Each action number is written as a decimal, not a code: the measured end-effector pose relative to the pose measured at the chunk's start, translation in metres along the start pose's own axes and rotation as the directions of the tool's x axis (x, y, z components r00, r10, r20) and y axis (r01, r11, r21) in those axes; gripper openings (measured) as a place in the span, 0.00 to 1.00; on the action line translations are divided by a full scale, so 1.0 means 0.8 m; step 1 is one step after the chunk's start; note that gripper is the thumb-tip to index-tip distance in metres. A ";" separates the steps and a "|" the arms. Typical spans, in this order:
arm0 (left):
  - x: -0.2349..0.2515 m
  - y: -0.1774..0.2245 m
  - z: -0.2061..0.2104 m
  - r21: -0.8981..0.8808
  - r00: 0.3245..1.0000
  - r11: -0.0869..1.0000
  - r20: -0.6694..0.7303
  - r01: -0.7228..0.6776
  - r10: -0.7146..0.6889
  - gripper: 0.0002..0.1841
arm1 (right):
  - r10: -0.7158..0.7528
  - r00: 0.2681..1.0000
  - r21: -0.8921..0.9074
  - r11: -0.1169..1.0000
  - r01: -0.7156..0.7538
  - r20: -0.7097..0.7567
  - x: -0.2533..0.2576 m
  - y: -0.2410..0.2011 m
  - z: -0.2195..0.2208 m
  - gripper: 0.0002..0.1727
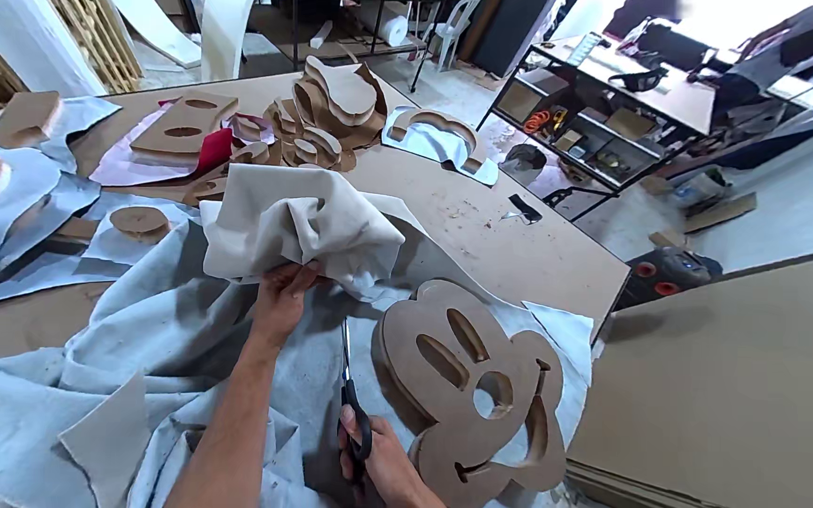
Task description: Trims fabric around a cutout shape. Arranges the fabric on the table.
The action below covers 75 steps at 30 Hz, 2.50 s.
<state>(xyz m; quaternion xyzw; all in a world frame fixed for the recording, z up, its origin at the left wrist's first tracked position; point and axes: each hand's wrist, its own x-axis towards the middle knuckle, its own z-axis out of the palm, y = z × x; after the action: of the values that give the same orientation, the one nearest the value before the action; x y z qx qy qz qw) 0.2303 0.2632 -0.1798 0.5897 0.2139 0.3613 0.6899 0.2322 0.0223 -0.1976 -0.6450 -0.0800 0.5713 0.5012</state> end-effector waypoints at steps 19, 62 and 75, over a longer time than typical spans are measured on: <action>-0.011 -0.038 -0.018 -0.126 0.981 0.974 0.028 -0.188 0.193 0.10 | 0.000 0.978 0.231 0.972 0.050 -0.210 0.040 -0.028 0.060 0.27; -0.013 -0.052 -0.030 -0.288 0.987 0.945 -0.008 -0.153 0.158 0.12 | -0.125 0.869 0.402 0.848 0.344 -0.480 0.152 -0.101 0.077 0.36; -0.012 -0.046 -0.030 -0.273 0.985 0.948 0.014 -0.163 0.173 0.14 | -0.134 0.855 0.388 0.848 0.360 -0.500 0.170 -0.110 0.069 0.33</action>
<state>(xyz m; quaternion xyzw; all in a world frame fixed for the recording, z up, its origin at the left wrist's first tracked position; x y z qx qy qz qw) 0.2156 0.2703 -0.2217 0.5125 0.0983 0.4335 0.7346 0.2741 0.1876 -0.2131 -0.6035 0.0950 0.3346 0.7175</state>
